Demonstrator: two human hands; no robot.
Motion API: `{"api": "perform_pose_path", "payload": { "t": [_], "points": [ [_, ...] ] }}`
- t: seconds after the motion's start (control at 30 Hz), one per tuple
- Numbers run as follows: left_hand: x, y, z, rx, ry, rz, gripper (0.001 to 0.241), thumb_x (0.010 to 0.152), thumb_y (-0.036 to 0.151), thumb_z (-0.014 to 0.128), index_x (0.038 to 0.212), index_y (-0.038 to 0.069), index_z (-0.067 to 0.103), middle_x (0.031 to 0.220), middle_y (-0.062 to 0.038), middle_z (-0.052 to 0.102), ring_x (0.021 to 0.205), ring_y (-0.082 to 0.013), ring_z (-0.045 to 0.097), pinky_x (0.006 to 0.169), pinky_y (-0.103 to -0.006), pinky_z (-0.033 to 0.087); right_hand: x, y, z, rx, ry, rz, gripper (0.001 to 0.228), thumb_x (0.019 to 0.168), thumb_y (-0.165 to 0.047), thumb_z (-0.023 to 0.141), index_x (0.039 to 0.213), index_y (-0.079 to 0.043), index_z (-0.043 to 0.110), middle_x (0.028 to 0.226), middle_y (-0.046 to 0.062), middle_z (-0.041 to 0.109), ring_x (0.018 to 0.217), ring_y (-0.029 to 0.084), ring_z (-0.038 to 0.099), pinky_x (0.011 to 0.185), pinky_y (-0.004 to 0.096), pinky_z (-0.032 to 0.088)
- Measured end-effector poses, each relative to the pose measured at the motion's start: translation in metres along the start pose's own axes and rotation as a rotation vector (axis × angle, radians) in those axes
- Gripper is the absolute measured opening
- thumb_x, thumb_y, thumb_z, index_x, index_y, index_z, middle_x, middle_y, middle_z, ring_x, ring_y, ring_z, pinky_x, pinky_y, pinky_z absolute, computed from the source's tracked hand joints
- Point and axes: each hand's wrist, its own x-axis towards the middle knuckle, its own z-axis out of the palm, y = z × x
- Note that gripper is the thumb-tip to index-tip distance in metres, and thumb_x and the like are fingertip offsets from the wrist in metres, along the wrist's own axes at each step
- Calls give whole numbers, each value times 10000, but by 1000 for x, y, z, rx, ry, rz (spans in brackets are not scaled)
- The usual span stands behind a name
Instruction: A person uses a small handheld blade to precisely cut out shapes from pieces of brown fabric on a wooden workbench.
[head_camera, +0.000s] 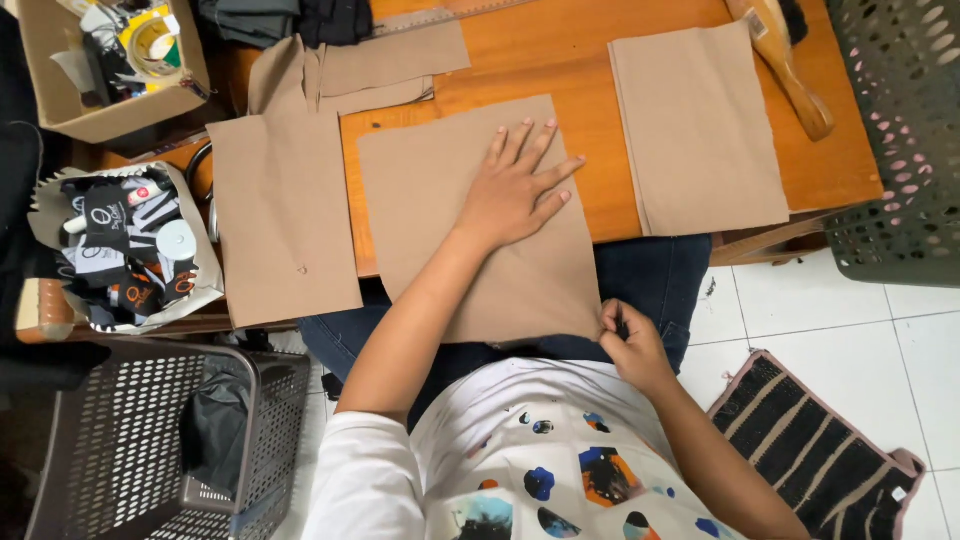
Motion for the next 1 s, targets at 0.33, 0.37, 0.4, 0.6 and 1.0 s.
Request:
{"api": "perform_pose_path", "payload": {
  "t": [0.33, 0.37, 0.4, 0.6, 1.0],
  "points": [
    [-1, -18, -4, -94, 33, -53, 43, 840, 169, 515, 845, 128, 503, 1260, -69, 390, 1272, -324, 188, 896, -735, 97, 35, -47, -24, -172, -33, -104, 196, 615, 66, 498, 598, -84, 373, 551, 43, 444, 574, 161, 429, 553, 295, 350],
    [-2, -24, -4, -212, 90, 62, 86, 852, 200, 494, 829, 119, 476, 1098, -80, 476, 1225, -290, 296, 950, -653, 109, 36, -47, -23, -173, -55, -103, 197, 613, 67, 502, 593, -84, 376, 539, 39, 445, 563, 160, 431, 540, 297, 351],
    [-3, -30, -4, -329, 145, 176, 134, 865, 232, 472, 813, 110, 450, 936, -92, 563, 1178, -257, 403, 1004, -570, 122, 37, -47, -22, -171, -78, -100, 199, 611, 67, 506, 587, -84, 379, 527, 35, 446, 551, 158, 433, 528, 299, 352],
    [1, -34, -64, -654, 67, 1, 337, 679, 375, 702, 820, 158, 486, 574, -74, 478, 617, -298, 545, 575, -389, 426, 64, -74, -45, -95, -25, -304, 245, 654, 64, 495, 600, -113, 333, 595, 20, 409, 564, 144, 399, 532, 257, 337],
    [49, -97, -50, -1076, -111, -83, 111, 705, 118, 690, 805, 75, 667, 893, -121, 647, 895, -173, 549, 822, -367, 421, 187, -194, -44, -746, -316, -360, 241, 760, -44, 558, 612, 20, 379, 864, 252, 576, 746, 455, 537, 592, 492, 410]
  ]
}}
